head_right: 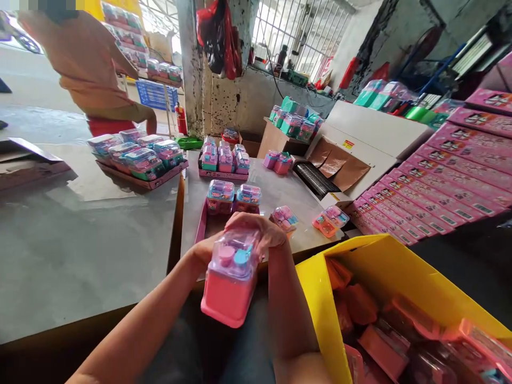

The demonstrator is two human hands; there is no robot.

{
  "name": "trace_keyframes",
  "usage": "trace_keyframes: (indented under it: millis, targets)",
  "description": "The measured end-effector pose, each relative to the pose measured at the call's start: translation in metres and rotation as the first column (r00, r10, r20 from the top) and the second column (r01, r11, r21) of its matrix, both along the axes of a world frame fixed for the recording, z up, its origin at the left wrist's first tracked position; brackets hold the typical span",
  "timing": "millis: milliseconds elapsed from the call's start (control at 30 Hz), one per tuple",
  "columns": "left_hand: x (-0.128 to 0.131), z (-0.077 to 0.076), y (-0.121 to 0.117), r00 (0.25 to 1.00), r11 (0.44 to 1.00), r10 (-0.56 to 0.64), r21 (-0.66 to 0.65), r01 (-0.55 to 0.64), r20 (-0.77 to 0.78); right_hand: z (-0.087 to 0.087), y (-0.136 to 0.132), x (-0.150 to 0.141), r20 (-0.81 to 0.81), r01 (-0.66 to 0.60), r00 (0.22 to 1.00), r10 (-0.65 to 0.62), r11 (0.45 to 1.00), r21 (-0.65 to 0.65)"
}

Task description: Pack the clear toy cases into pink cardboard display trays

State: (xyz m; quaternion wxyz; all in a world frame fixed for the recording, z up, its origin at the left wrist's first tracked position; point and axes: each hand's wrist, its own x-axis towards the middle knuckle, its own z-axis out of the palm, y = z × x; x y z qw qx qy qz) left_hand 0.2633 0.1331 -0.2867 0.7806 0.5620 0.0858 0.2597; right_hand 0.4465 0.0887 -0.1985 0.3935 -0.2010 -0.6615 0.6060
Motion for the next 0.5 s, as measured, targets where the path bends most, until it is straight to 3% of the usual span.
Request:
trace_keyframes:
  millis: [33, 67, 100, 133, 167, 200, 233, 267, 333, 400, 500]
  targets:
    - [-0.009, 0.002, 0.008, 0.988, 0.989, 0.137, 0.058, -0.133, -0.074, -0.004, 0.002, 0.005, -0.007, 0.102, 0.995, -0.102, 0.994, 0.028]
    - [-0.019, 0.004, 0.018, 0.924, 0.936, 0.341, 0.158, -0.315, -0.174, -0.007, 0.006, 0.009, 0.001, 0.224, 0.975, -0.224, 0.973, 0.053]
    - [-0.029, 0.004, 0.029, 0.777, 0.820, 0.563, 0.309, -0.482, -0.280, -0.011, 0.013, 0.011, 0.031, 0.343, 0.938, -0.346, 0.936, 0.076]
    - [-0.038, 0.003, 0.039, 0.565, 0.673, 0.737, 0.487, -0.557, -0.371, -0.015, 0.021, 0.012, 0.082, 0.440, 0.890, -0.448, 0.892, 0.105]
    - [-0.044, 0.000, 0.049, 0.352, 0.558, 0.830, 0.642, -0.525, -0.433, -0.020, 0.031, 0.010, 0.138, 0.513, 0.836, -0.531, 0.846, 0.142]
    - [-0.049, -0.004, 0.057, 0.193, 0.518, 0.854, 0.745, -0.420, -0.484, -0.026, 0.043, 0.005, 0.193, 0.561, 0.783, -0.591, 0.806, 0.191]
    - [-0.052, -0.008, 0.063, 0.104, 0.535, 0.841, 0.789, -0.301, -0.531, -0.033, 0.054, 0.000, 0.242, 0.585, 0.736, -0.632, 0.774, 0.244]
    - [-0.053, -0.013, 0.066, 0.075, 0.573, 0.817, 0.793, -0.208, -0.571, -0.041, 0.065, -0.007, 0.278, 0.594, 0.698, -0.659, 0.751, 0.289]
    - [-0.052, -0.020, 0.067, 0.097, 0.619, 0.786, 0.776, -0.124, -0.611, -0.060, 0.082, -0.021, 0.302, 0.594, 0.664, -0.684, 0.728, 0.343]
    - [-0.051, -0.025, 0.062, 0.112, 0.609, 0.793, 0.786, -0.104, -0.599, -0.081, 0.087, -0.031, 0.271, 0.623, 0.633, -0.725, 0.685, 0.378]
    - [-0.049, -0.028, 0.055, 0.070, 0.578, 0.816, 0.810, -0.094, -0.574, -0.109, 0.079, -0.038, 0.237, 0.708, 0.483, -0.843, 0.535, 0.461]
